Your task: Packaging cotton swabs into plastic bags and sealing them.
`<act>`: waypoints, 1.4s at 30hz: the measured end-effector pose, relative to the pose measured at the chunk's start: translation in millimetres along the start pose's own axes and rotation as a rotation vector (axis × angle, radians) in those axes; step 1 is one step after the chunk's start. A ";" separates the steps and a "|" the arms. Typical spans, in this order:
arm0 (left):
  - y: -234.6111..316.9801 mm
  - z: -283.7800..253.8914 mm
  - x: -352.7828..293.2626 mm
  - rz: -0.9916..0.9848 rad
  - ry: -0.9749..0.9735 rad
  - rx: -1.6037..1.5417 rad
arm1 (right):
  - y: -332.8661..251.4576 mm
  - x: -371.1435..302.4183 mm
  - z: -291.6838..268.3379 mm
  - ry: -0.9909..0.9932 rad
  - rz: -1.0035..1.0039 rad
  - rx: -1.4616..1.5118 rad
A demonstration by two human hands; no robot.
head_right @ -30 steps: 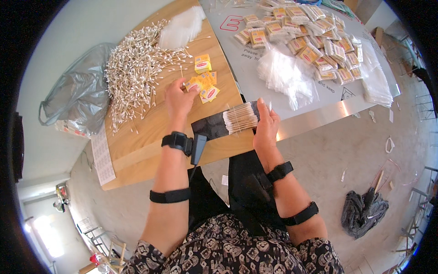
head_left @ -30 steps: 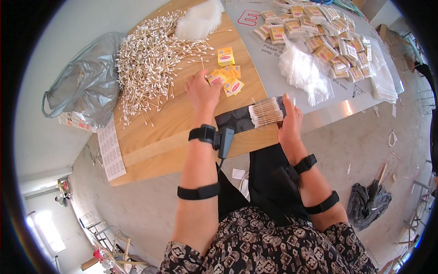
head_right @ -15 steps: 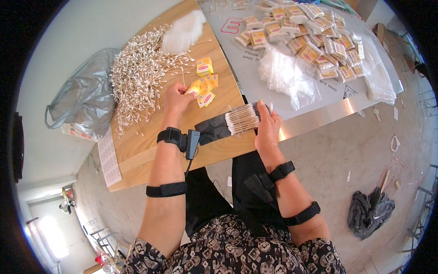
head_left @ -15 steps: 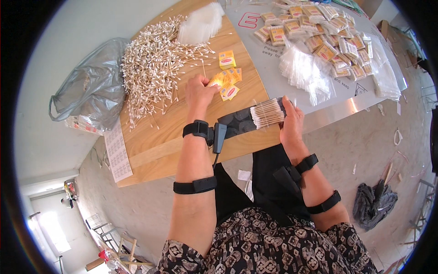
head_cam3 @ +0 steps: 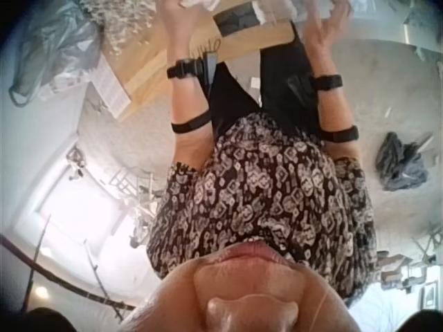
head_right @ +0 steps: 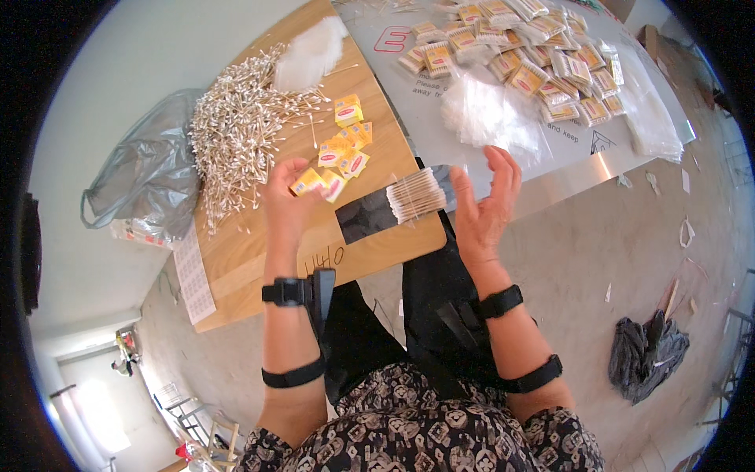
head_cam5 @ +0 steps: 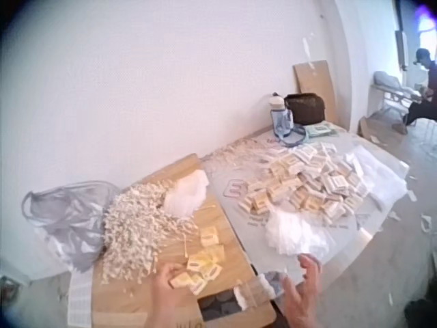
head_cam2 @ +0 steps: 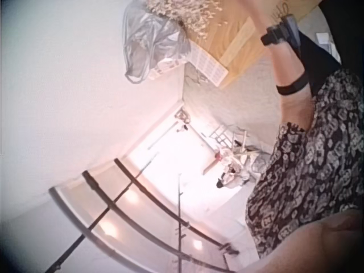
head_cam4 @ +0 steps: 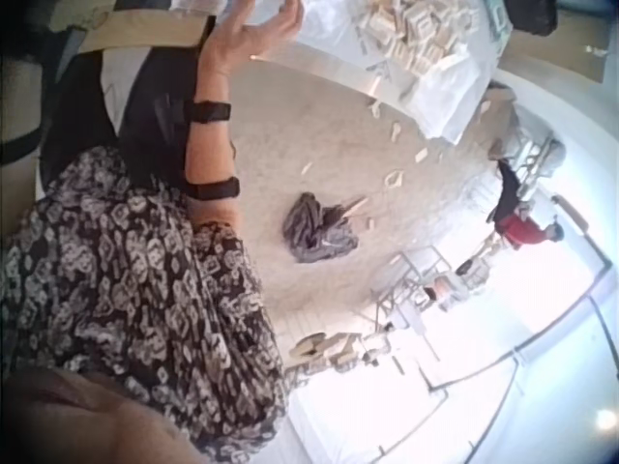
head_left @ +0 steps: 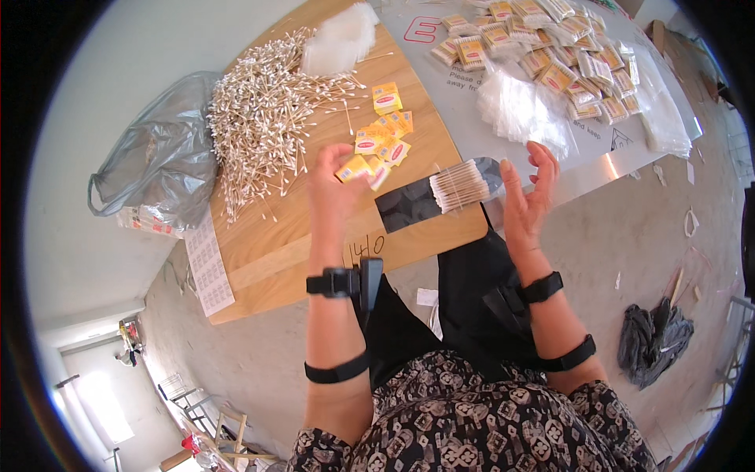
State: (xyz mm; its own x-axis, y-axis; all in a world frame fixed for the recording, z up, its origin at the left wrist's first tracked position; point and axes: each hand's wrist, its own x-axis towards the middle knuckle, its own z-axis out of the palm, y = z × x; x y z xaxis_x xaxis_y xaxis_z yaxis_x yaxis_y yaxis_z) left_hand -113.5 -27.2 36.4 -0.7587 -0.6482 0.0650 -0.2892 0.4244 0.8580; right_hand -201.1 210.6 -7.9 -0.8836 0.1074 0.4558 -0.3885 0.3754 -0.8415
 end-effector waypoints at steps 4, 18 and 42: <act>55.7 7.3 -58.7 -0.072 -0.305 -0.016 | -38.7 -2.1 -26.8 -0.512 0.148 0.376; 34.3 54.1 -112.5 -0.417 -0.261 -0.685 | -49.1 -47.2 -13.5 -0.441 0.806 0.804; 35.0 46.0 -86.9 -0.372 -0.076 -0.498 | -31.5 -31.4 -14.6 -0.462 0.577 0.619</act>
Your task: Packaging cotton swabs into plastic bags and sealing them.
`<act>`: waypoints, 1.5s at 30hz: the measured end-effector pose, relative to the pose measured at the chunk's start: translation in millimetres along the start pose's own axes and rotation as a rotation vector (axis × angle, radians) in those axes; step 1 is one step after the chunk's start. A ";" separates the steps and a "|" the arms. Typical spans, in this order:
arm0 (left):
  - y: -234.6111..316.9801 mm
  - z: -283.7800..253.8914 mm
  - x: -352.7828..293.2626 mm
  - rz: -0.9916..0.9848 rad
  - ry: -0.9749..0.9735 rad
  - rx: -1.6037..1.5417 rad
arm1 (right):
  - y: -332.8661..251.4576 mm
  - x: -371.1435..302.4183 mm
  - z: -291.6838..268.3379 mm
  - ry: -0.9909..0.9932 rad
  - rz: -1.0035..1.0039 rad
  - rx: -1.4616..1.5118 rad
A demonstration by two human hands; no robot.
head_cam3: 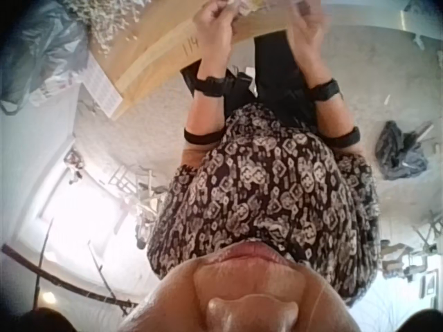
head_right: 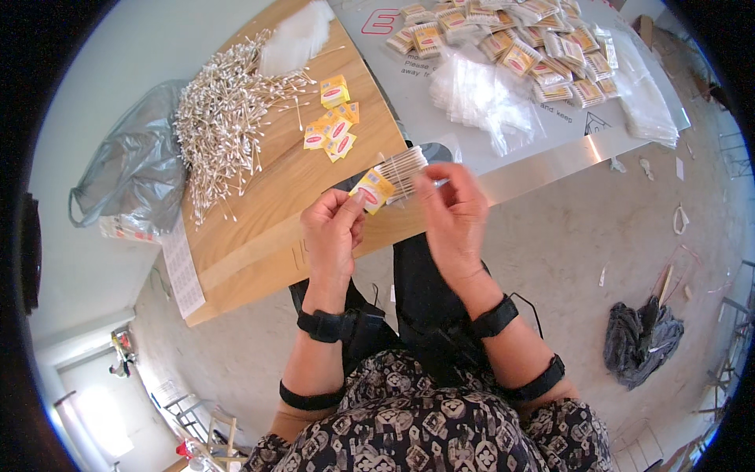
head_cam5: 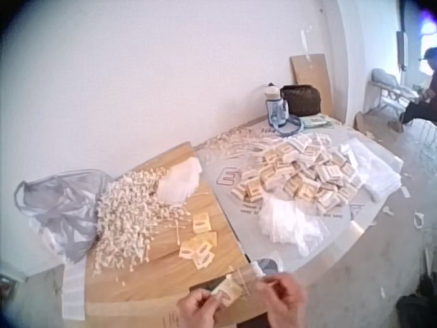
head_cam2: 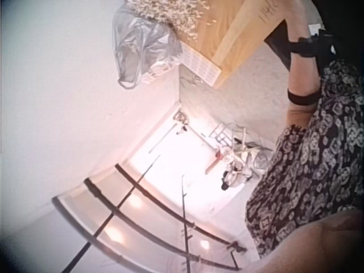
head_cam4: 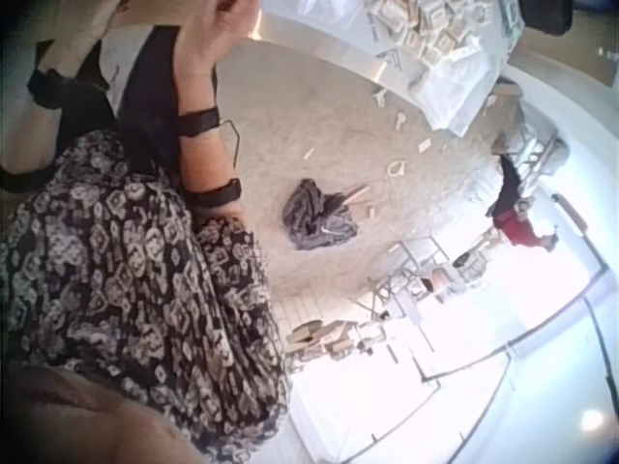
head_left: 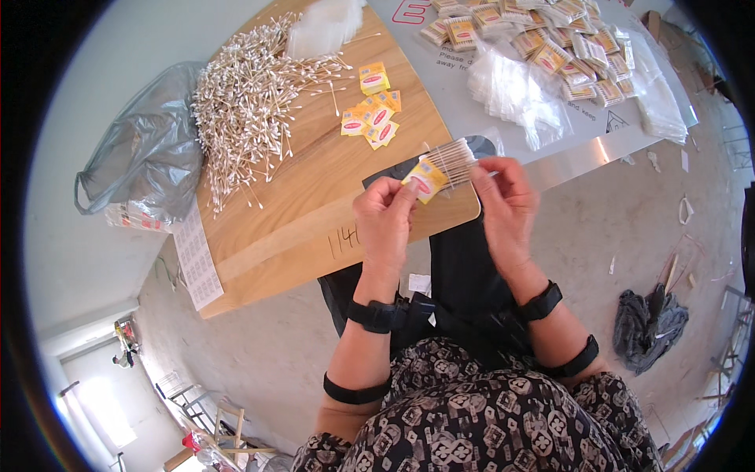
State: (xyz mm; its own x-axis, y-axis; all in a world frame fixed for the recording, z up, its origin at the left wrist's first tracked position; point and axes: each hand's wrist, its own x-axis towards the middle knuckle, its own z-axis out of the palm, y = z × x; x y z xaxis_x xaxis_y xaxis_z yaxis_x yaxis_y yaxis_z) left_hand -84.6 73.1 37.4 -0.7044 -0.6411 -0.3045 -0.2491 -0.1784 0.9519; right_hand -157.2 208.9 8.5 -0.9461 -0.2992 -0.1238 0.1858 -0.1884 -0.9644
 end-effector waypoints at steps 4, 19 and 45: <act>-15.4 -4.2 11.7 -0.009 0.094 0.117 | 4.1 22.0 -21.7 0.285 -0.265 -0.499; -26.5 17.8 25.8 0.178 0.137 0.446 | 20.2 40.7 -8.6 0.183 0.389 0.192; -11.9 29.1 23.1 0.916 0.110 1.228 | 36.8 56.1 -7.1 0.191 0.439 0.430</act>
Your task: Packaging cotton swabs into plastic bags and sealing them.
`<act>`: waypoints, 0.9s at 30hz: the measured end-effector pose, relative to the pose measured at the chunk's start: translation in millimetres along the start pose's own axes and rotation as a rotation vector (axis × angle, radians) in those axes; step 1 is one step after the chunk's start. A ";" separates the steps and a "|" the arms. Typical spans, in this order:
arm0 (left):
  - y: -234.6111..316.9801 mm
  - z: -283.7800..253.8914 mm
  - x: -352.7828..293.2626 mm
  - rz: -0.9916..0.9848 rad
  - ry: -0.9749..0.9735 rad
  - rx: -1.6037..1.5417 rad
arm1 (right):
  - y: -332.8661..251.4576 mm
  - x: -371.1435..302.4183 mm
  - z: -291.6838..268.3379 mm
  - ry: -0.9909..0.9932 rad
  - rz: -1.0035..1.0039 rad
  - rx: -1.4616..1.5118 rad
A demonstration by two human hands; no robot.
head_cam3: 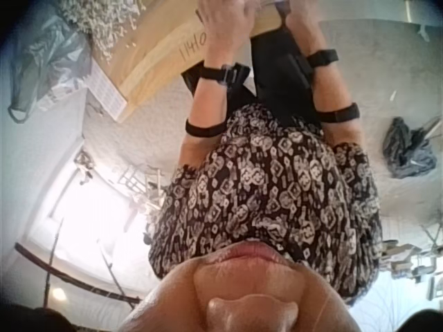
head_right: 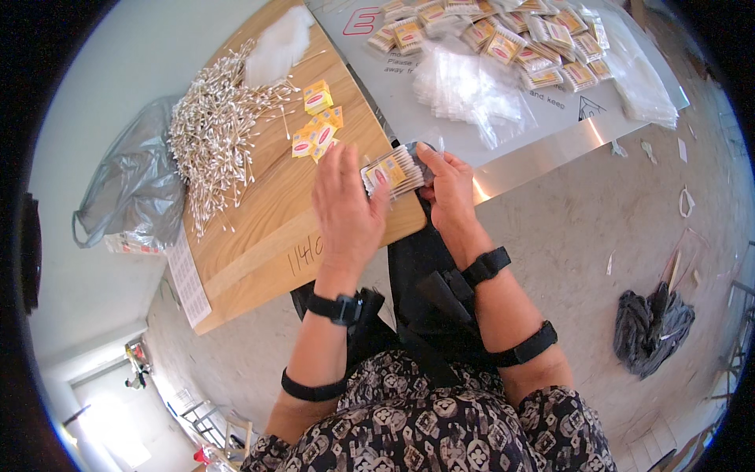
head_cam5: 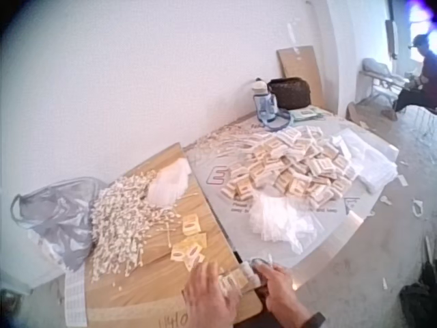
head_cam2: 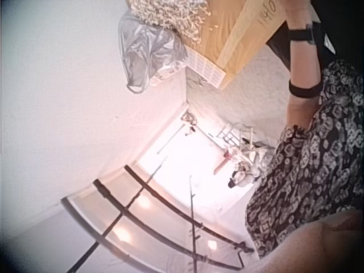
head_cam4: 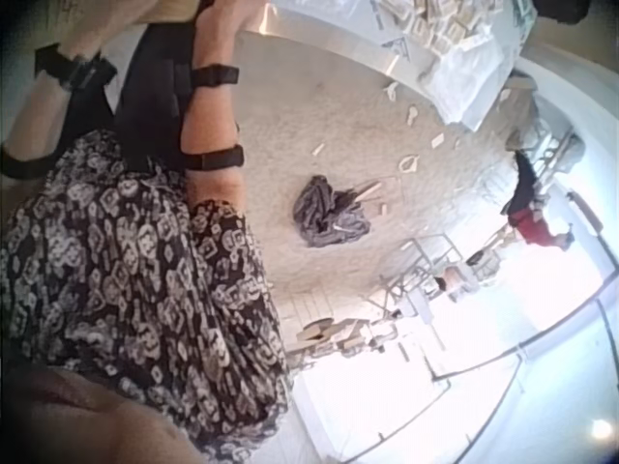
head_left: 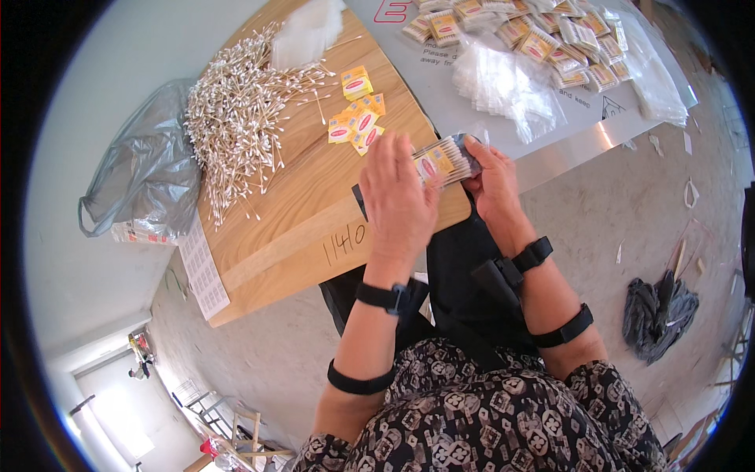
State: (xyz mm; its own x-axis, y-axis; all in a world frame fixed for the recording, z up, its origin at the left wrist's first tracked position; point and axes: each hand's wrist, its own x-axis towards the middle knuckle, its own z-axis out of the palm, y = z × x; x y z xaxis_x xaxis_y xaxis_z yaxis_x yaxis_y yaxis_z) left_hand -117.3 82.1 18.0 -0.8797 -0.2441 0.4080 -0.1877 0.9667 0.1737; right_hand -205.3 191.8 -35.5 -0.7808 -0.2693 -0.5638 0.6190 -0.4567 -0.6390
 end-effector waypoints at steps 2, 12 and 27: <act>9.5 1.8 -20.8 -0.020 -0.181 -0.038 | 1.9 3.6 -3.5 -0.006 0.058 0.144; 11.4 7.2 -26.2 -0.067 -0.405 -0.108 | -1.4 -7.2 4.3 -0.058 0.022 0.091; 23.2 24.7 -16.8 -0.549 0.250 -1.619 | 2.3 -0.7 9.5 -0.074 0.022 0.004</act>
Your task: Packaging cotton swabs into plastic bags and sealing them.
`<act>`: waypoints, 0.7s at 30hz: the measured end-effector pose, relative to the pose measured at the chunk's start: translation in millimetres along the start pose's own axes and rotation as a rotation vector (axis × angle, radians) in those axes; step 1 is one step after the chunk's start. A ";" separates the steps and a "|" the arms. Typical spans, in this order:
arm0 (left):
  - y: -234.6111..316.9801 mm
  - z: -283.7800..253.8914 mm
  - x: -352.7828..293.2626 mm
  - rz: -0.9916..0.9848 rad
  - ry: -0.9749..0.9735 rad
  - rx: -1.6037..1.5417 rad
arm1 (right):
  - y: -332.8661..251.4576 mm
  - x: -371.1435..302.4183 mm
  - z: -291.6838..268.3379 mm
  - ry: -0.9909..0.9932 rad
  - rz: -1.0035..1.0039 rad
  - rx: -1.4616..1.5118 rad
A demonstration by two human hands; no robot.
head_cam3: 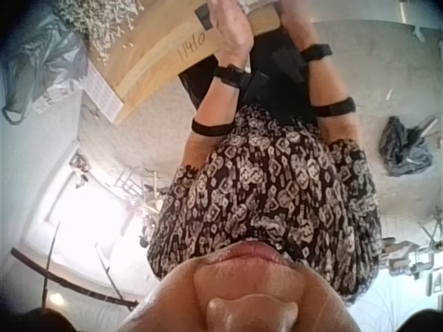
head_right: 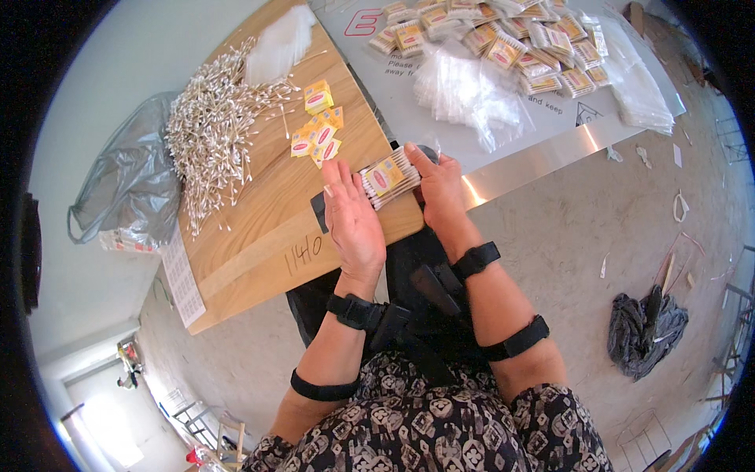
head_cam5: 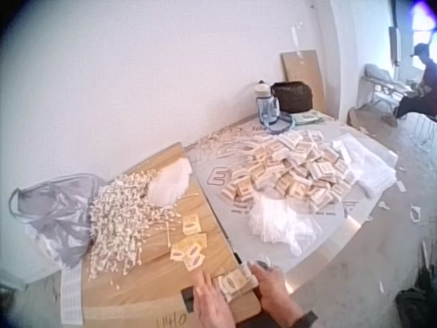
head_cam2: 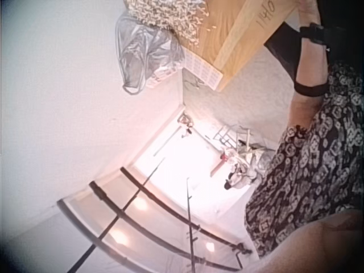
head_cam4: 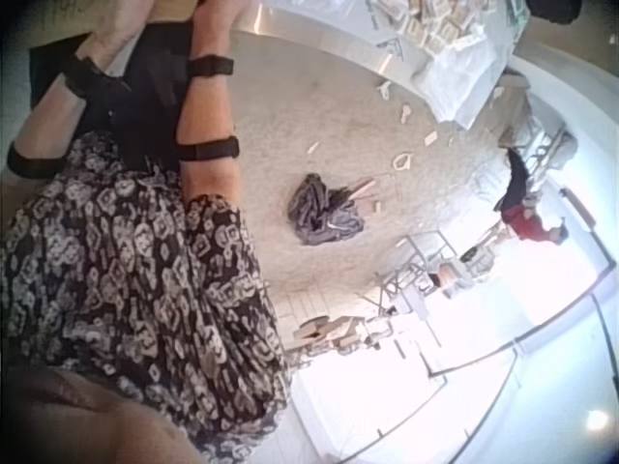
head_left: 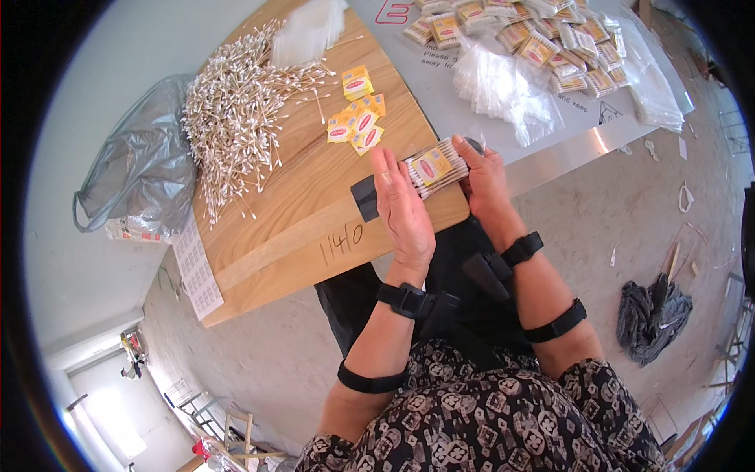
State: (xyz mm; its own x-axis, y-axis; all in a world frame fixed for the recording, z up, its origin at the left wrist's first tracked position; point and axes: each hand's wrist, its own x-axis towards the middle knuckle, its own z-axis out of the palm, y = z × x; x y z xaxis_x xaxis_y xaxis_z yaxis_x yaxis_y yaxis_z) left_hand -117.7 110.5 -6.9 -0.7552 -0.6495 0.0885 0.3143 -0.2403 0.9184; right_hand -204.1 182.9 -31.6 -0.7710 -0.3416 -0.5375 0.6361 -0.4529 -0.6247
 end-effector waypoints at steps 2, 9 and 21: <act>-2.2 -2.2 0.8 0.016 0.015 -0.014 | 4.1 2.3 -0.7 -0.044 -0.091 -0.078; 15.2 -16.0 -2.6 0.238 -0.332 1.225 | -0.2 -1.7 -6.2 -0.057 -0.088 -0.123; 14.0 -15.0 -7.7 0.197 -0.523 1.578 | 3.6 -3.2 -13.4 -0.085 -0.005 -0.088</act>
State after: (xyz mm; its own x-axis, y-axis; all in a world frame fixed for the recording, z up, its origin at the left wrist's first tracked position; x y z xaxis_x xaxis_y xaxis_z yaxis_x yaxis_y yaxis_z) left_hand -98.8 101.3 -0.5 -0.9769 -0.2069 0.0540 -0.1805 0.9332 0.3107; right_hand -199.0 193.4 -39.8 -0.7718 -0.4100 -0.4861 0.6293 -0.3823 -0.6767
